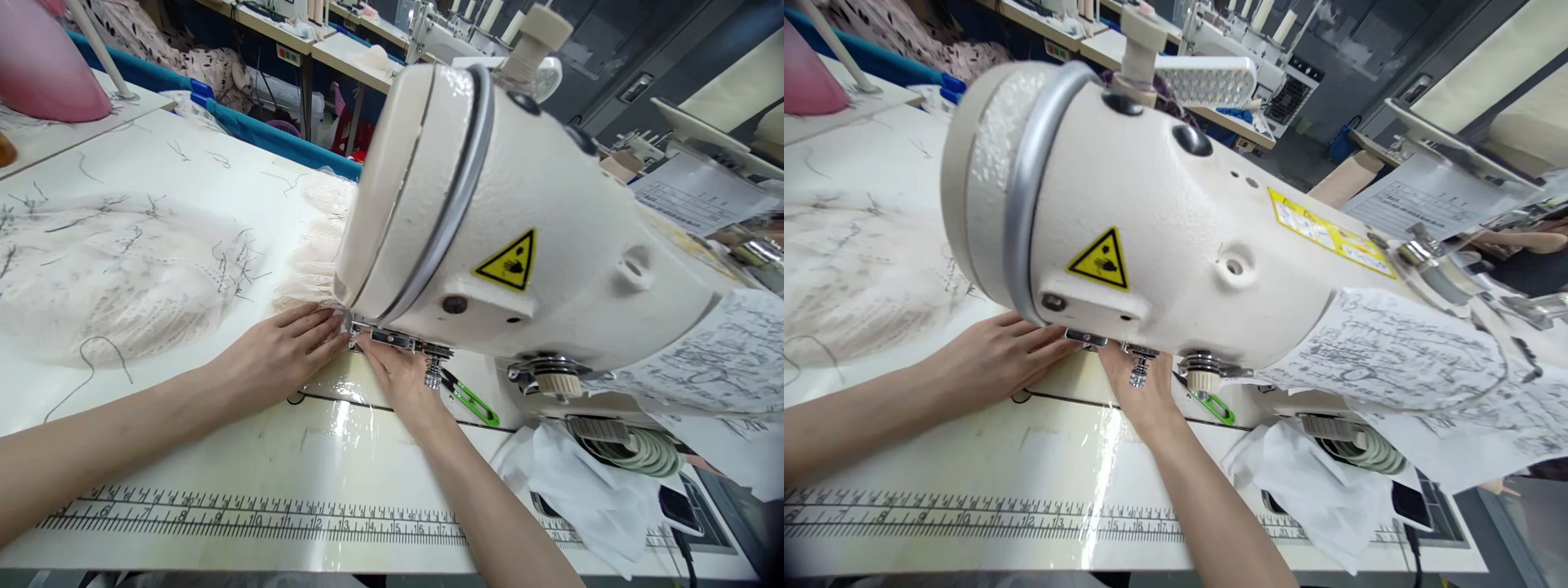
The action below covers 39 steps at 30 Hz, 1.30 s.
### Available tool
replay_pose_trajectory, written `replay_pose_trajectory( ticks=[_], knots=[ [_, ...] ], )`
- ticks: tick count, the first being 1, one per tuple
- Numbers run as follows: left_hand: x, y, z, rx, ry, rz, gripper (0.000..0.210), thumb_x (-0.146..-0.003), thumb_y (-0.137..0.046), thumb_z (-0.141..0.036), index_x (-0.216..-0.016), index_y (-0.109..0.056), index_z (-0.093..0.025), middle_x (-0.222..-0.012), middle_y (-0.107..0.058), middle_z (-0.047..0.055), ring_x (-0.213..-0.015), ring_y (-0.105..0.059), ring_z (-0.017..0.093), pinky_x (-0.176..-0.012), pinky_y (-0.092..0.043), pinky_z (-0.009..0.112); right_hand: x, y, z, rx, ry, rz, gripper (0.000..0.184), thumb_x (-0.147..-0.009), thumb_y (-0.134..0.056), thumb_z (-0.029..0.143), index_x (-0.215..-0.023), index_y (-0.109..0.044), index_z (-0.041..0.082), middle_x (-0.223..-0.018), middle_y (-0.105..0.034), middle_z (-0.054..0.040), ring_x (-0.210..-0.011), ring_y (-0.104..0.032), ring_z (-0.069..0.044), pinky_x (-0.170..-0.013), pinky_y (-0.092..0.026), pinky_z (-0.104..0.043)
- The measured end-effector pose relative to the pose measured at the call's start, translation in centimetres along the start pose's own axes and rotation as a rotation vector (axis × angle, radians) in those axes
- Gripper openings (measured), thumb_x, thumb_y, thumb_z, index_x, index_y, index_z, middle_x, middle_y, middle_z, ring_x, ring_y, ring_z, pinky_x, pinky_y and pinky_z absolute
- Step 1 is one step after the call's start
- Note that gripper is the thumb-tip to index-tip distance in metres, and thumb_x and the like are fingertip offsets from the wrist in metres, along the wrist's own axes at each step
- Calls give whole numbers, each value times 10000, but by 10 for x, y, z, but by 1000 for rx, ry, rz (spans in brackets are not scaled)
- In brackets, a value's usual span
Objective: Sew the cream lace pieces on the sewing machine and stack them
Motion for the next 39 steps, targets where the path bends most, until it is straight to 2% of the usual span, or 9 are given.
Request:
replay_pose_trajectory(
  ticks=[6, 10, 14, 17, 21, 26, 29, 35, 39],
  knots=[
    [-1, -1, 0, -40, -5, 26, 375, -962, -425, -106, -1245, -671, -91, -1189, -730, 142, -1146, -663, 284, -1064, -468, 434, 1, 6, 4, 84, 30, -29, 248, -1019, -528, 344, -1111, -751, 282, -892, -784, -22, -812, -735, -173, -826, -563, -289],
    [-3, 6, 0, -53, 10, -31, 362, -977, -402, -94, -1182, -699, -110, -1194, -728, 115, -1118, -661, 268, -1030, -484, 410, 7, 11, 15, 157, 99, -62, 225, -1010, -561, 357, -1070, -753, 258, -858, -782, -19, -719, -731, -154, -705, -552, -261],
    [-4, 10, -2, -57, 4, -80, 388, -961, -369, -32, -1101, -720, -123, -1148, -739, 93, -1074, -671, 231, -1002, -499, 354, 13, 8, 14, 81, 69, -34, 254, -1015, -546, 381, -1090, -747, 245, -850, -771, -15, -727, -725, -153, -713, -555, -276],
    [-4, 7, 4, -52, 42, -53, 340, -985, -397, -112, -1137, -701, -97, -1186, -726, 127, -1124, -666, 250, -1038, -489, 374, 17, 2, 10, 59, 3, 15, 318, -1021, -514, 439, -1127, -744, 247, -832, -763, -28, -748, -723, -168, -735, -559, -303],
    [-3, 5, 5, -13, 29, -27, 357, -992, -396, -140, -1215, -671, -96, -1254, -705, 127, -1183, -649, 281, -1074, -471, 439, 20, 4, 12, 70, 1, 5, 320, -1015, -521, 455, -1159, -735, 265, -964, -770, -43, -845, -734, -181, -787, -552, -320],
    [0, -1, 6, 34, 28, 27, 389, -967, -403, -105, -1239, -677, -160, -1266, -709, 78, -1255, -610, 274, -1121, -439, 465, 16, 13, 16, 76, 44, -23, 294, -1025, -518, 407, -1150, -735, 254, -863, -763, -17, -706, -708, -143, -685, -524, -278],
    [1, -4, 8, 69, 48, 40, 397, -970, -410, -116, -1257, -672, -199, -1273, -707, 57, -1280, -595, 255, -1145, -420, 455, 14, 15, 19, 102, 68, -20, 277, -1030, -512, 379, -1136, -735, 253, -823, -757, -10, -694, -701, -142, -655, -502, -275],
    [5, -4, 7, 65, 48, 15, 407, -996, -396, -117, -1330, -622, -170, -1323, -677, 69, -1320, -561, 249, -1195, -353, 464, 18, 16, 19, 161, 59, -48, 267, -1031, -515, 374, -1110, -741, 255, -810, -763, -7, -690, -715, -154, -643, -482, -285],
    [5, -6, 6, 65, 32, 52, 415, -991, -414, -122, -1353, -605, -189, -1319, -681, 60, -1330, -553, 240, -1192, -361, 452, 18, 21, 24, 226, 100, -96, 216, -1012, -566, 352, -1091, -741, 252, -818, -770, 8, -661, -713, -150, -640, -468, -298]
  ],
)
Point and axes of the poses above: each hand's wrist, its own x-axis away from the middle knuckle, its own y-axis out of the back of the hand, z = x × y, the point moved 10 cm from there along -x, towards the middle knuckle
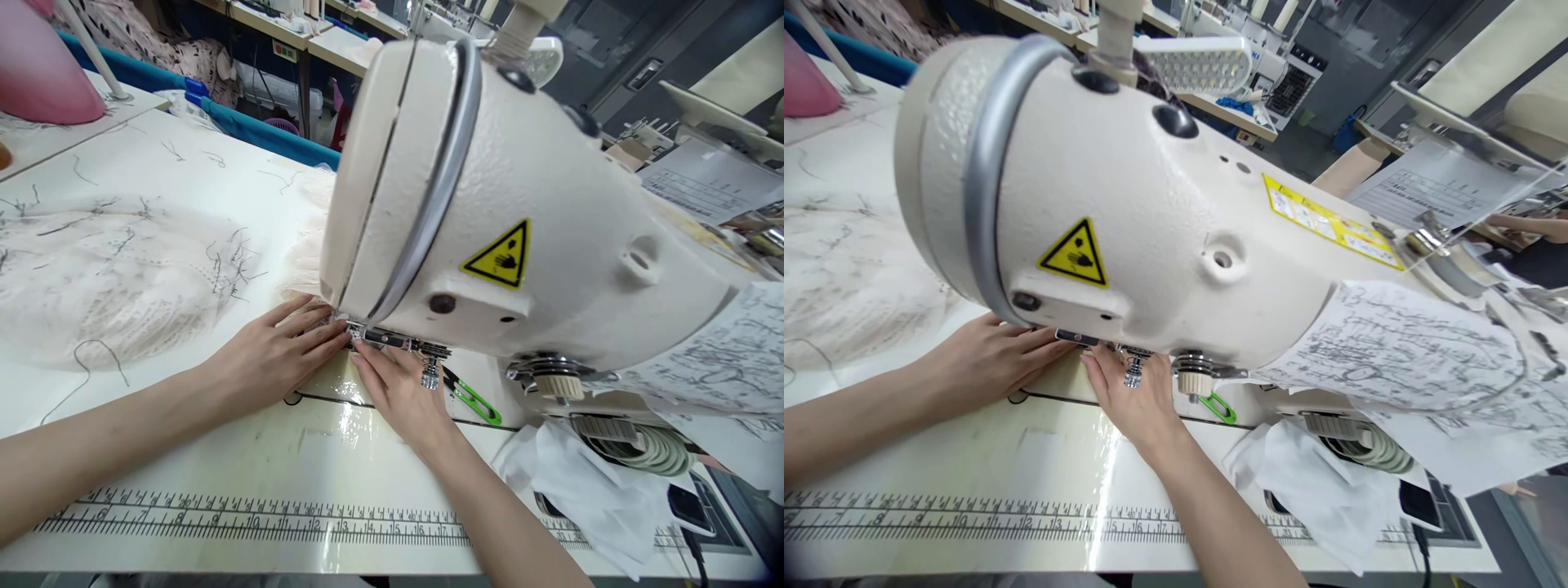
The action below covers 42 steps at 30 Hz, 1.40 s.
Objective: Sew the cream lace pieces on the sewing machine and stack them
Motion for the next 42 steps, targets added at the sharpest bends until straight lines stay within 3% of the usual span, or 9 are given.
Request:
replay_pose_trajectory(
  ticks=[35, 42],
  knots=[
    [-5, 2, 1, 19, 16, 4, 419, -965, -411, -100, -1312, -634, -179, -1289, -698, 61, -1286, -591, 247, -1151, -405, 440, -1, -3, 1, 55, 7, 26, 219, -1017, -552, 342, -1114, -721, 243, -897, -783, -10, -685, -710, -152, -645, -471, -302],
    [-6, 8, -4, -36, -20, -51, 394, -972, -395, -93, -1270, -651, -115, -1266, -707, 94, -1232, -624, 272, -1099, -443, 441, 0, -3, 0, 62, -17, 17, 239, -1028, -524, 359, -1102, -720, 246, -905, -779, -2, -691, -693, -162, -686, -463, -312]
  ],
)
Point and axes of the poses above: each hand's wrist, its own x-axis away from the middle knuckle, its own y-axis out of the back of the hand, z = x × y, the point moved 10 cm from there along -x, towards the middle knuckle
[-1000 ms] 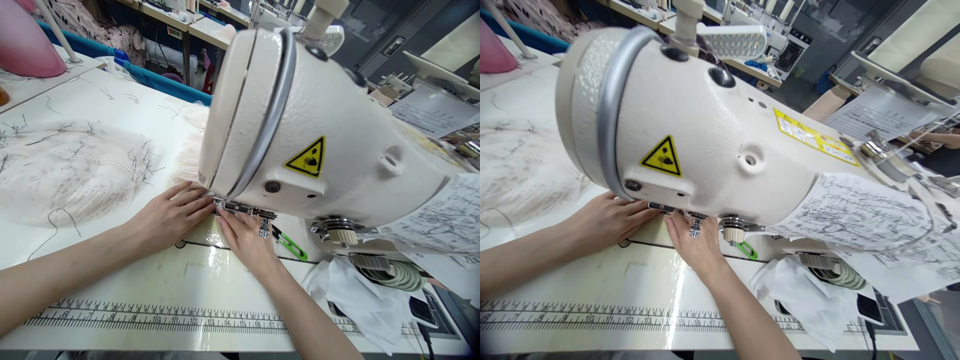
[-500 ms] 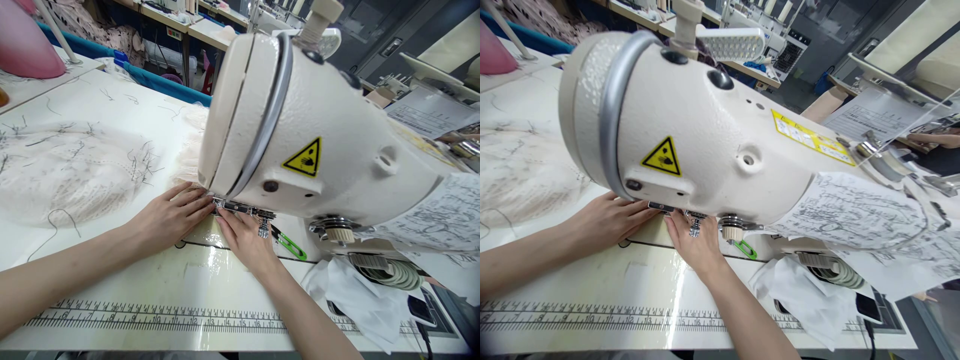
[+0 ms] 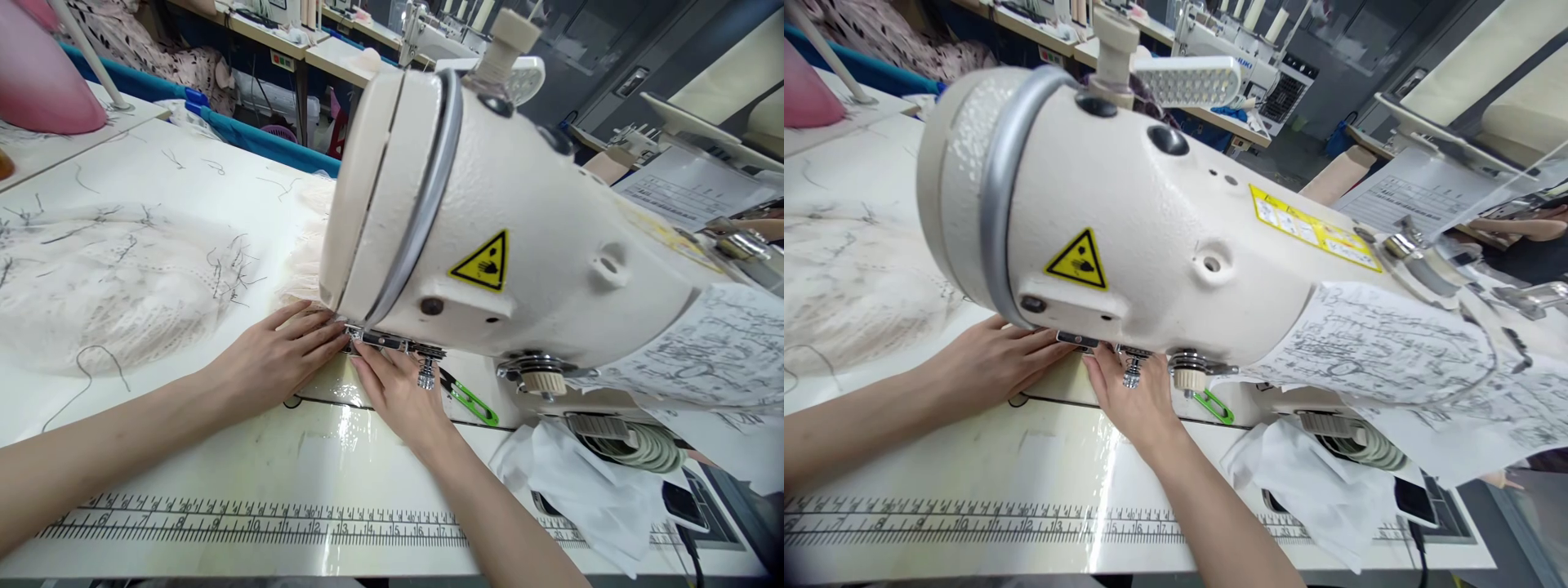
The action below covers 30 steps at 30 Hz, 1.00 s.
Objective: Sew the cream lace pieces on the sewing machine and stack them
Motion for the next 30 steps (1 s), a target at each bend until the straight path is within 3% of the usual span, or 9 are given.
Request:
replay_pose_trajectory(
  ticks=[6, 11, 18, 30],
  knots=[
    [-3, 5, -2, -59, -7, 6, 408, -968, -386, -81, -1254, -664, -167, -1231, -722, 60, -1214, -620, 237, -1112, -436, 404, 2, -4, -3, 21, -37, 23, 267, -1033, -499, 390, -1109, -723, 267, -907, -776, -7, -710, -693, -184, -722, -476, -334],
    [-7, 13, -6, -126, -18, -47, 380, -972, -392, -49, -1134, -715, -165, -1128, -742, 67, -1073, -665, 214, -1073, -463, 368, 2, -8, -5, -20, -50, 61, 275, -1017, -528, 409, -1140, -725, 262, -905, -772, -24, -709, -699, -182, -706, -493, -322],
    [-1, -1, 9, 18, 105, -5, 344, -1026, -381, -210, -1190, -680, -173, -1186, -725, 95, -1219, -615, 275, -1111, -413, 453, 0, -11, -2, -138, -55, 126, 350, -1042, -449, 424, -1175, -721, 249, -888, -754, -47, -810, -714, -209, -718, -521, -327],
    [-1, -2, 5, -5, 53, 4, 353, -1020, -377, -181, -1224, -660, -132, -1216, -714, 118, -1228, -615, 296, -1124, -393, 470, 1, -10, -4, -123, -43, 102, 347, -1050, -437, 432, -1174, -722, 278, -858, -752, -21, -727, -686, -160, -791, -501, -322]
  ],
)
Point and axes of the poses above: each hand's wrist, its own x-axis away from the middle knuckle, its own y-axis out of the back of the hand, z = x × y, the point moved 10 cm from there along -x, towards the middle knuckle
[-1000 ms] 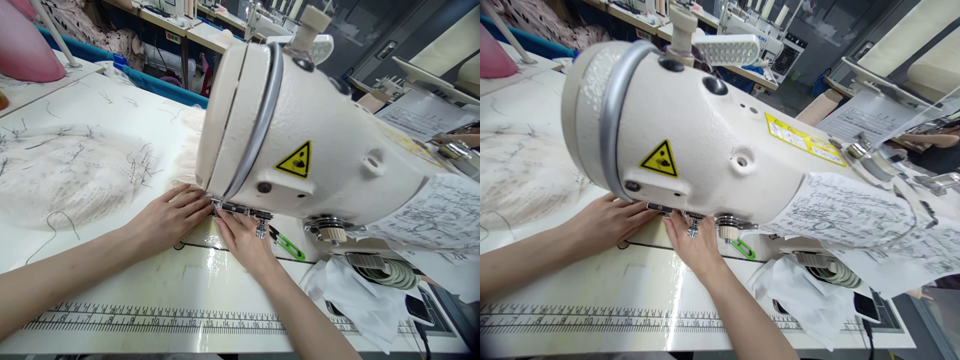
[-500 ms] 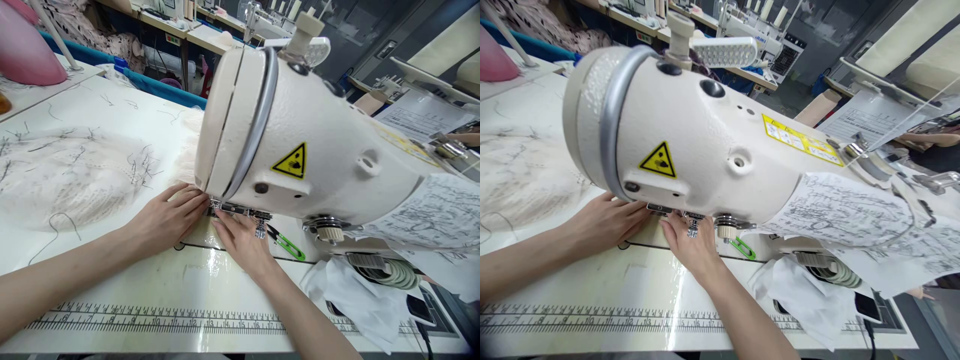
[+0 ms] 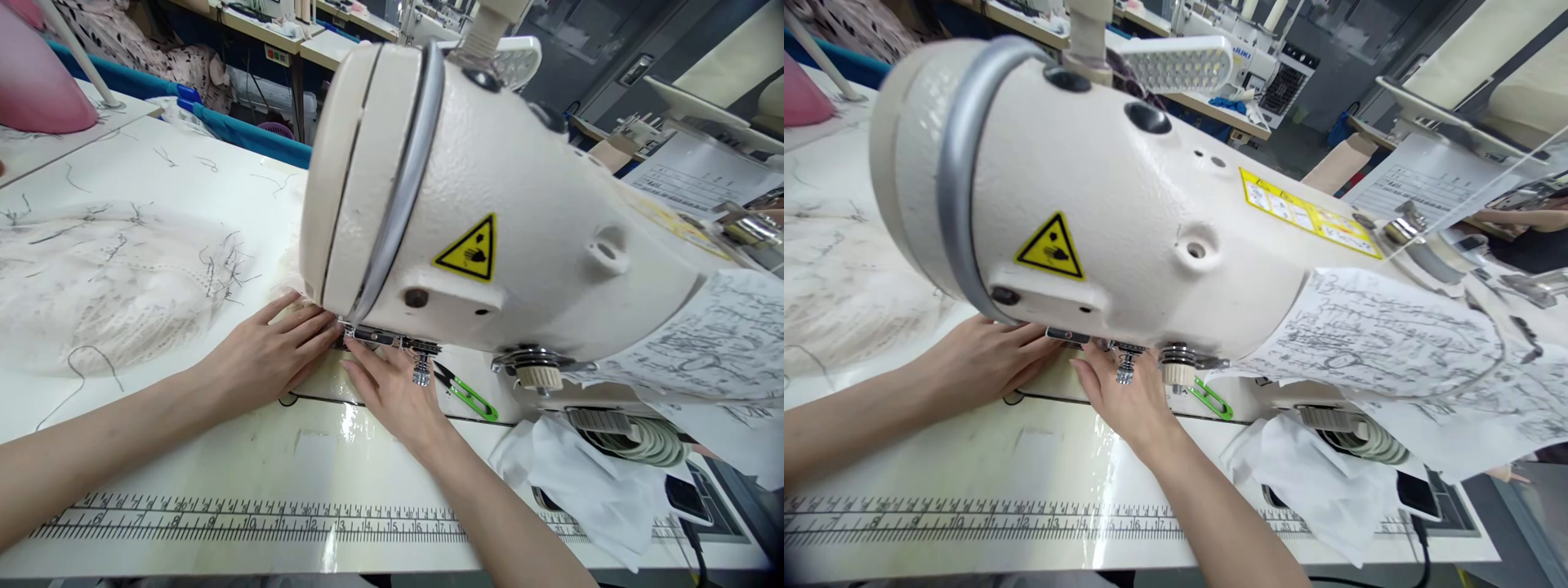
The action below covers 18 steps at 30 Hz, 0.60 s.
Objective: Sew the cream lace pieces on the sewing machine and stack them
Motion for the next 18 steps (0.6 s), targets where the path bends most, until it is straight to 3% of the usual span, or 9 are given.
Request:
replay_pose_trajectory(
  ticks=[7, 12, 18],
  knots=[
    [-1, 0, 3, 31, 37, 9, 357, -1018, -369, -192, -1196, -677, -172, -1178, -728, 98, -1240, -610, 284, -1135, -380, 460, 0, -1, 2, 52, 24, -7, 318, -1033, -484, 430, -1190, -718, 281, -831, -738, -31, -725, -671, -166, -759, -479, -308],
    [-1, -1, 3, 8, 43, 22, 376, -1021, -346, -217, -1207, -669, -159, -1190, -722, 113, -1239, -611, 290, -1142, -366, 471, 1, -6, 3, 95, 17, 19, 332, -1035, -472, 443, -1243, -681, 290, -939, -748, -41, -794, -689, -194, -757, -489, -328],
    [-2, -5, 2, -42, 47, 48, 417, -1025, -309, -222, -1264, -634, -116, -1292, -675, 148, -1246, -607, 312, -1141, -361, 501, 5, -12, 3, 159, 4, 17, 360, -1031, -459, 473, -1292, -640, 305, -985, -737, -47, -882, -684, -237, -843, -516, -386]
  ],
)
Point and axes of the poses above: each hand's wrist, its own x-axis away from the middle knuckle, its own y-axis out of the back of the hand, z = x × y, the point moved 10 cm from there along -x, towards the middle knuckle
